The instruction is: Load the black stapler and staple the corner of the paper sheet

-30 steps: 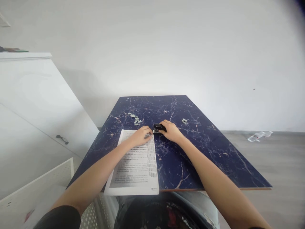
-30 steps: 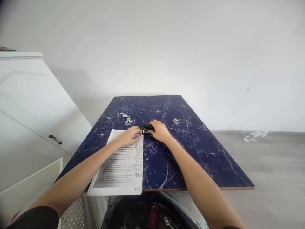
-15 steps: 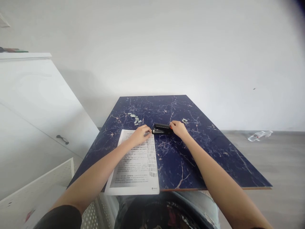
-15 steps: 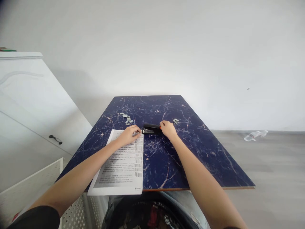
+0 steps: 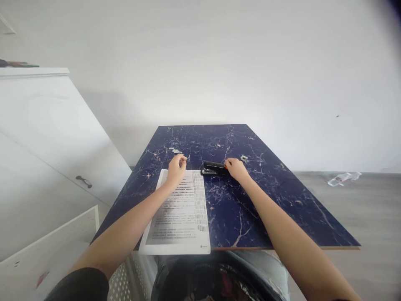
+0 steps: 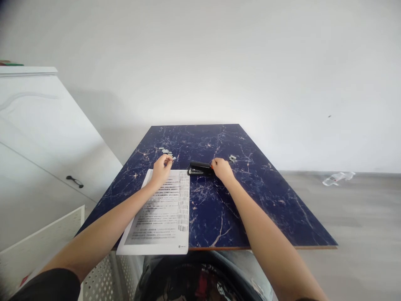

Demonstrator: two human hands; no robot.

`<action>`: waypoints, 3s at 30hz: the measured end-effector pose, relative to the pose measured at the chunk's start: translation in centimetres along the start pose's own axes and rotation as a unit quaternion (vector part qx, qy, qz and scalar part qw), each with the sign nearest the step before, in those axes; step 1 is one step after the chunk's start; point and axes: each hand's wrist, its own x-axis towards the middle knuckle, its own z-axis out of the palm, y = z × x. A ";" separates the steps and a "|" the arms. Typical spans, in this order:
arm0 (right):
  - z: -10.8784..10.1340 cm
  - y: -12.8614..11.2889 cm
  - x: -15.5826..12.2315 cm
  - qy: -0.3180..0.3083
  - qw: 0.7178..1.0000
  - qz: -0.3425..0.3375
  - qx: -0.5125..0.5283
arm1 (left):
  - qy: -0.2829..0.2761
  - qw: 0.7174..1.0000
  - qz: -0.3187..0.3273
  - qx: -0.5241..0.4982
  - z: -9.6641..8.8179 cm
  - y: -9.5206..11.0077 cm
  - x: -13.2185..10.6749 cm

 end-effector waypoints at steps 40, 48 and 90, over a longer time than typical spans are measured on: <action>-0.3 -2.6 -1.8 0.024 0.975 -0.212 0.065 | -0.240 0.911 0.271 0.198 0.0 1.6 -0.7; -0.4 -2.6 -1.9 0.003 0.980 -0.196 0.042 | -0.232 0.915 0.268 0.194 -0.2 1.8 -0.6; -0.4 -2.4 -1.7 -0.021 0.979 -0.199 0.030 | -0.255 0.933 0.172 0.189 -0.8 0.6 0.6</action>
